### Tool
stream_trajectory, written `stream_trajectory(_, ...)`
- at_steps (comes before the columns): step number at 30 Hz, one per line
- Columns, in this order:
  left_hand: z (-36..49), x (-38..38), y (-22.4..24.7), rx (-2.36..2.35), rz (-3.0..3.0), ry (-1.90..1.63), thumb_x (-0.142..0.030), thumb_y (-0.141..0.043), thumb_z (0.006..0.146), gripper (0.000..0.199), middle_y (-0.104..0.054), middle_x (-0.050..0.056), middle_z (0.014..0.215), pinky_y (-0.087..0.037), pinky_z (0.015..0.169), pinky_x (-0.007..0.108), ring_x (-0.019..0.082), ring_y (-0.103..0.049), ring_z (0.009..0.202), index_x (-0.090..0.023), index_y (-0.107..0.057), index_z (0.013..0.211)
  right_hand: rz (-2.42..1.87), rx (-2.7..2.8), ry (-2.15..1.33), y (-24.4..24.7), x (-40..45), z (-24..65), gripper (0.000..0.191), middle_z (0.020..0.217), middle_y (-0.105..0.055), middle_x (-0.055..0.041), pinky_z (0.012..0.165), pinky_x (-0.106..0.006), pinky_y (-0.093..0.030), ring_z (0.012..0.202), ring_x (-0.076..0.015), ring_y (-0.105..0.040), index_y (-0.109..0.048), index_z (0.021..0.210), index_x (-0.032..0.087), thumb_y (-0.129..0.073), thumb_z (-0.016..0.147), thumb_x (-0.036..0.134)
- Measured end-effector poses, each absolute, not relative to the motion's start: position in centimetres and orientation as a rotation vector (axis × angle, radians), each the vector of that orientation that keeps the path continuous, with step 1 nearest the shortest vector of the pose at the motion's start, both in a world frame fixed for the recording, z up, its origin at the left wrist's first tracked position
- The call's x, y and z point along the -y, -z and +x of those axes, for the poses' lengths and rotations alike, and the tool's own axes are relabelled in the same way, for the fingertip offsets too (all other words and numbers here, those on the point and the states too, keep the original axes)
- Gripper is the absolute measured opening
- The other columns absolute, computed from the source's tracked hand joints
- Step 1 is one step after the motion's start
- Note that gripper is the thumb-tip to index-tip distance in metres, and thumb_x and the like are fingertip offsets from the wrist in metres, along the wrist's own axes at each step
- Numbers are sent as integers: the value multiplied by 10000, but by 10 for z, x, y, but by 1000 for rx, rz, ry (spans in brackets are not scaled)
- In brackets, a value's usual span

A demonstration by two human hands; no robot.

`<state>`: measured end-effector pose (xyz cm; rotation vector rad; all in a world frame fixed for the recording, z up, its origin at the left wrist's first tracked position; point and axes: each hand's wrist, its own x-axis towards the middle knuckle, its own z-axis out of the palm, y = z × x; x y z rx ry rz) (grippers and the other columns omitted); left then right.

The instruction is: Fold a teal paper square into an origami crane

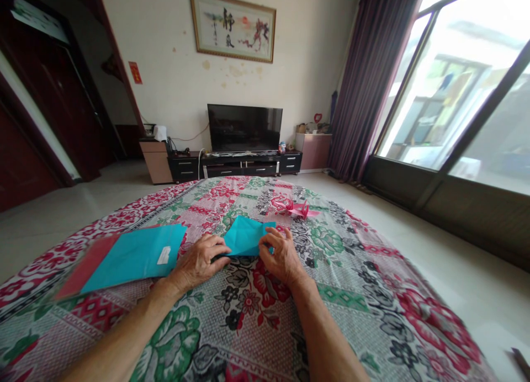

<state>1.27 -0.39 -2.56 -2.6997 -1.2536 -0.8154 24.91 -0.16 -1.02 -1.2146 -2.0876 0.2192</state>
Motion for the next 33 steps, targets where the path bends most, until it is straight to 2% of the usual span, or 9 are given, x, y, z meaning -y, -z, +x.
stream_trajectory(2, 15, 5, 24, 1261, -2702, 785, -272, -526, 855, 184, -615, 45, 876, -439, 788, 341, 177, -528, 845, -220, -688, 926, -1212, 2074, -213, 11, 2, 249, 182, 810, -672, -14, 963, -400, -308, 895, -197, -602, -604, 737, 208, -433, 796, 196)
stream_trajectory(4, 17, 6, 22, 1243, -2709, 758, -252, -503, 865, 197, -605, 41, 815, -437, 760, 325, 170, -524, 810, -221, -697, 861, -1236, 2059, -231, 12, 3, 250, 188, 757, -667, -13, 824, -324, -401, 748, -170, -594, -616, 732, 202, -438, 791, 204)
stream_trajectory(6, 19, 8, 20, 1232, -2712, 739, -241, -502, 860, 207, -593, 40, 772, -435, 740, 315, 169, -520, 790, -213, -696, 793, -1265, 2051, -261, 13, 3, 252, 188, 726, -665, -12, 715, -282, -422, 684, -160, -581, -634, 728, 197, -452, 776, 207)
stream_trajectory(9, 21, 12, 18, 1269, -2714, 712, -204, -497, 841, 207, -578, 34, 724, -434, 697, 296, 165, -523, 758, -208, -683, 747, -1285, 2050, -292, 14, 2, 253, 176, 716, -667, -7, 682, -268, -426, 659, -154, -585, -650, 738, 195, -476, 759, 212)
stream_trajectory(14, 25, 16, 17, 1329, -2739, 739, -233, -525, 819, 158, -597, 30, 750, -439, 675, 291, 170, -549, 764, -225, -675, 868, -1309, 1986, -327, 19, -4, 252, 180, 792, -685, -13, 705, -277, -447, 707, -161, -613, -652, 858, 209, -502, 784, 273)
stream_trajectory(22, 35, 13, 20, 1562, -2599, 769, -353, -475, 862, 292, -605, 32, 702, -411, 630, 262, 149, -564, 703, -189, -629, 676, -1391, 1945, -250, 30, -13, 247, 259, 828, -676, -17, 755, -306, -455, 756, -180, -628, -606, 1022, 227, -514, 796, 314)
stream_trajectory(28, 48, 12, 21, 1685, -2428, 759, -399, -494, 839, 319, -597, 33, 662, -367, 576, 265, 157, -550, 643, -186, -582, 619, -1468, 1999, -186, 28, -16, 242, 302, 847, -665, -30, 794, -316, -427, 806, -192, -610, -564, 1091, 216, -512, 809, 311)
stream_trajectory(33, 53, 12, 24, 1702, -2363, 741, -352, -526, 810, 277, -588, 35, 637, -359, 569, 266, 159, -546, 631, -179, -575, 598, -1696, 1840, 35, 26, -11, 237, 401, 1118, -591, -126, 877, -429, -360, 1041, -293, -512, -541, 1143, 207, -540, 790, 395)
